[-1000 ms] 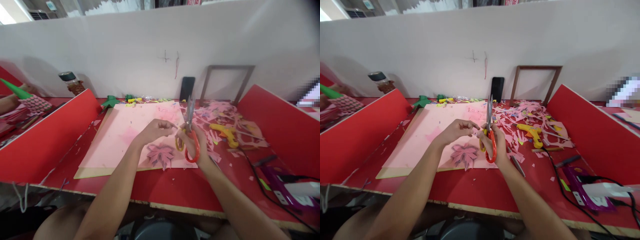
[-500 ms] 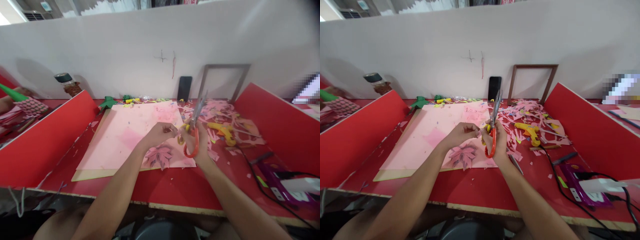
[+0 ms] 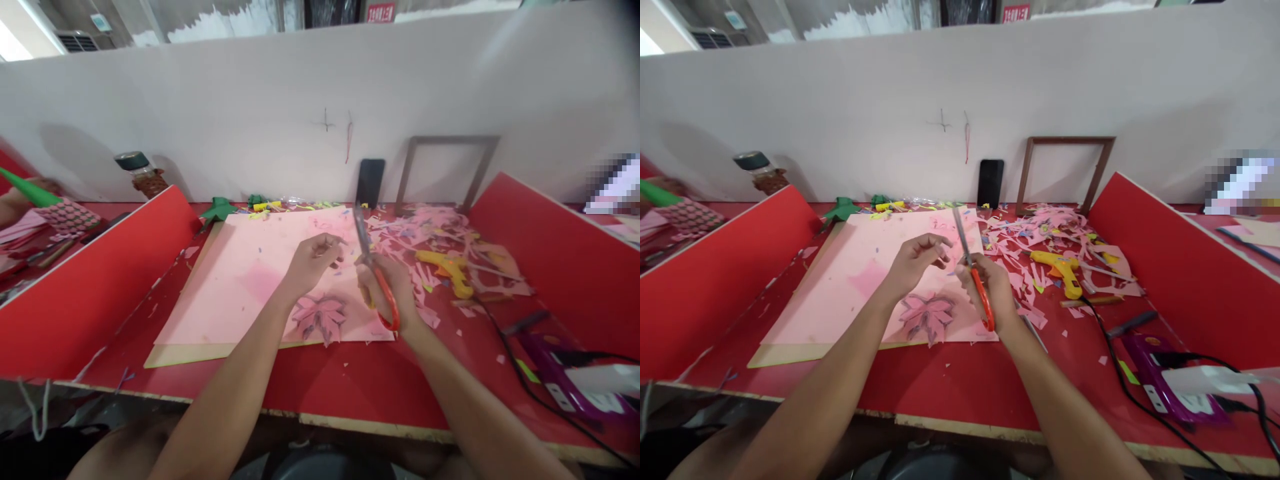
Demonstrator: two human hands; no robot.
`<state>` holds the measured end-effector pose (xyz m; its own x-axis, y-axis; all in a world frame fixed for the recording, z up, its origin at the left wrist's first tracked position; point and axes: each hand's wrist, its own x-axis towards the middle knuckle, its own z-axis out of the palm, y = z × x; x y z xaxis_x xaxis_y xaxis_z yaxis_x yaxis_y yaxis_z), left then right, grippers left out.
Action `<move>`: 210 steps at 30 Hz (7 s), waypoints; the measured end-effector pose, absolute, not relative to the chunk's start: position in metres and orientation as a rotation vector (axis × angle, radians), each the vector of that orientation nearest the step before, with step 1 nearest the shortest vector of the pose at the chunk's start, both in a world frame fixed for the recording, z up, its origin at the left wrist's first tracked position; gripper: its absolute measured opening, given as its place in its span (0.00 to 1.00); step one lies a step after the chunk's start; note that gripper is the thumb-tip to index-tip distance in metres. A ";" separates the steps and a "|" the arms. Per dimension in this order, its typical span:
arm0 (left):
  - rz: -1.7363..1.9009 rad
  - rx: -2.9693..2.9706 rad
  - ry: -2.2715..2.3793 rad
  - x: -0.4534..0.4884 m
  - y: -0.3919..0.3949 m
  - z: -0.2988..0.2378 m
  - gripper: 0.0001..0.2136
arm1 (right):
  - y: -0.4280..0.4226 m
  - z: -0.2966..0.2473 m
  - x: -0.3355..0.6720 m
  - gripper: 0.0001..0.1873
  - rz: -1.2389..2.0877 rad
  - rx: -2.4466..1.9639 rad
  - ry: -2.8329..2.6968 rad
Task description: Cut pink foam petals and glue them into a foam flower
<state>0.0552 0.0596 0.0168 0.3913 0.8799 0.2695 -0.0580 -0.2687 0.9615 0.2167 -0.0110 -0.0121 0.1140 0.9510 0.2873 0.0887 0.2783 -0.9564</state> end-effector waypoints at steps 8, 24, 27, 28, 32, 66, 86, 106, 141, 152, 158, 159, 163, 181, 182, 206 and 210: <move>1.279 1.332 0.699 0.045 0.062 0.033 0.05 | -0.015 -0.016 0.216 0.21 0.921 -1.230 -1.528; 1.234 1.292 0.794 0.046 0.062 0.031 0.06 | -0.017 -0.013 0.213 0.19 0.803 -1.247 -1.577; 1.229 1.289 0.798 0.046 0.063 0.031 0.06 | -0.016 -0.013 0.213 0.19 0.774 -1.251 -1.582; 1.228 1.288 0.799 0.046 0.063 0.031 0.06 | -0.016 -0.013 0.213 0.20 0.768 -1.255 -1.585; 1.229 1.280 0.789 0.047 0.063 0.031 0.06 | -0.016 -0.013 0.213 0.21 0.769 -1.281 -1.581; 1.272 1.183 0.706 0.046 0.067 0.023 0.06 | -0.010 -0.026 0.217 0.19 0.567 -1.383 -1.581; 1.309 1.402 0.839 0.047 0.072 0.016 0.11 | -0.013 -0.020 0.213 0.21 0.890 -1.152 -1.491; 1.411 1.360 0.745 0.046 0.071 0.018 0.06 | -0.009 -0.028 0.218 0.15 0.830 -1.221 -1.498; 1.288 1.104 0.774 0.048 0.067 0.023 0.14 | -0.011 -0.011 0.228 0.17 0.730 -1.313 -1.667; 1.278 1.123 0.780 0.048 0.068 0.022 0.14 | -0.009 -0.012 0.230 0.18 0.738 -1.319 -1.664; 1.260 1.152 0.771 0.048 0.068 0.022 0.16 | -0.008 -0.013 0.231 0.18 0.690 -1.342 -1.695; 1.259 1.151 0.769 0.048 0.068 0.022 0.16 | -0.008 -0.014 0.231 0.18 0.685 -1.343 -1.693; 1.261 1.136 0.770 0.048 0.068 0.022 0.16 | -0.008 -0.014 0.230 0.18 0.673 -1.346 -1.650; 1.295 1.117 0.755 0.046 0.067 0.026 0.14 | 0.001 -0.019 0.237 0.17 0.335 -1.717 -1.691; 1.288 1.121 0.755 0.045 0.067 0.026 0.14 | 0.002 -0.020 0.237 0.17 0.305 -1.825 -1.739; 1.036 1.229 0.760 0.074 0.051 0.009 0.13 | 0.003 -0.019 0.212 0.15 0.880 -1.130 -1.121; 1.012 1.216 0.763 0.075 0.049 0.010 0.14 | 0.005 -0.018 0.212 0.15 0.893 -1.102 -1.049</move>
<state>0.0749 0.0488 0.0103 0.3832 0.9226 0.0453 -0.2100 0.0393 0.9769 0.2124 0.0054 -0.0176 0.2730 0.9396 0.2062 -0.0544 0.2291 -0.9719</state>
